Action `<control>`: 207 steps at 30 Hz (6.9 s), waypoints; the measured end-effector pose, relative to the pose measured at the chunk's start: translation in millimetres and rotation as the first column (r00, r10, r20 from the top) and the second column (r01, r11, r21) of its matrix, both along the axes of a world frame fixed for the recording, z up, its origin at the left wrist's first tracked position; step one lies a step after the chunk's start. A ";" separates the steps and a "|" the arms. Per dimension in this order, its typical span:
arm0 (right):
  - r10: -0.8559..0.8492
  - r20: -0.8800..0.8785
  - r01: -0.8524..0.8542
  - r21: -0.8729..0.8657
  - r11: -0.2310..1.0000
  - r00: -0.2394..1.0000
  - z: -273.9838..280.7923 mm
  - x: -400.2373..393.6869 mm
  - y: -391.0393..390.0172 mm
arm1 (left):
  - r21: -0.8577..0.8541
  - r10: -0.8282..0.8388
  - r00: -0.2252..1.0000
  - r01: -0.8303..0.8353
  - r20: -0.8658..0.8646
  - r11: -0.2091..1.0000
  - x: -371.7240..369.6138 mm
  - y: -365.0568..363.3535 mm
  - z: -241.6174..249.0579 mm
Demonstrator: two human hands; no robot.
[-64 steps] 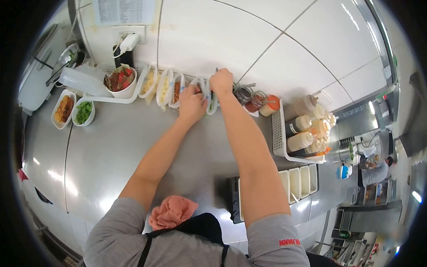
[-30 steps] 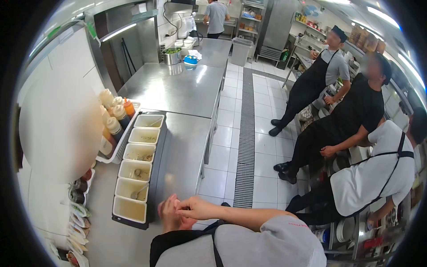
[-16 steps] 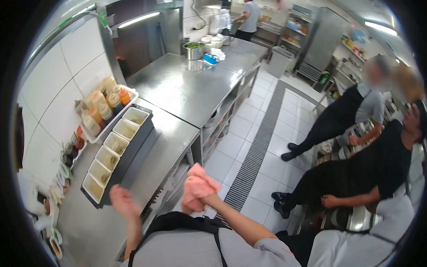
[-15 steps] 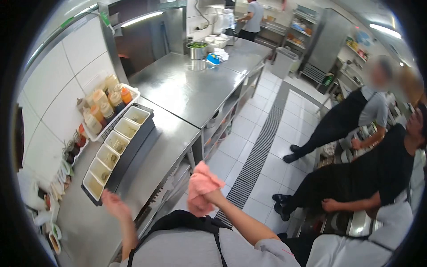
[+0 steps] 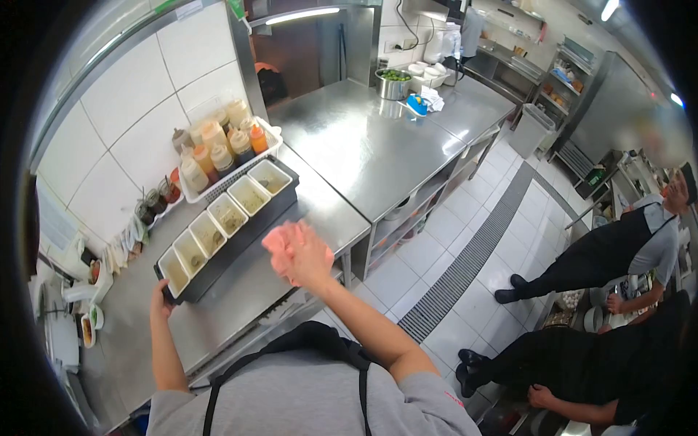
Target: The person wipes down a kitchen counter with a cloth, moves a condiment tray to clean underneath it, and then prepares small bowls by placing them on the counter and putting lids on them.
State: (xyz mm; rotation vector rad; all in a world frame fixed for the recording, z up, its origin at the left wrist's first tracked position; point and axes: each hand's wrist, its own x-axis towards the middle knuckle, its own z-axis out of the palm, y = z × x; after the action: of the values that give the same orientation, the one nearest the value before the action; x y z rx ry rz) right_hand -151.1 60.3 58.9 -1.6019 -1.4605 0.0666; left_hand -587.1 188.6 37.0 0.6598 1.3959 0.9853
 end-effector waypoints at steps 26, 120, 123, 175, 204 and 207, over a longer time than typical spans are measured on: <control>-0.552 -0.187 0.549 -0.072 0.833 0.813 -120.7 175.6 -106.7 | 0.076 -0.313 0.947 0.318 -0.070 0.945 220.2 0.3 10.4; 0.307 0.546 -0.286 -0.126 0.950 0.779 -74.1 1281.1 222.1 | 0.041 0.102 0.990 -0.098 -0.100 0.994 1268.4 158.6 -26.6; 0.605 0.518 -0.592 -0.217 0.776 0.604 -46.9 1155.1 197.3 | 0.271 -0.105 0.923 0.216 -0.370 0.938 1268.0 94.0 -1.8; 0.239 -0.966 -0.897 0.022 0.441 0.094 -55.1 90.8 216.4 | 0.230 0.221 -0.094 -0.097 -0.971 0.968 431.2 -31.6 -59.3; 0.681 -0.182 -0.696 -0.331 0.636 0.709 -16.3 -91.1 153.1 | 0.225 0.247 -0.269 0.111 -0.931 0.968 -26.5 83.6 -59.1; 0.693 -0.136 -0.675 -0.420 0.607 0.708 0.7 -86.6 149.5 | 0.291 0.314 -0.118 0.175 -0.942 0.941 33.5 117.9 -55.7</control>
State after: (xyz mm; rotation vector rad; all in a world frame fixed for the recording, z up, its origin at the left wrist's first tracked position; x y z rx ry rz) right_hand -237.7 209.8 59.5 -1.2643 -2.1409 0.8819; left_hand -553.6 306.5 -18.6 1.9512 2.7039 0.6626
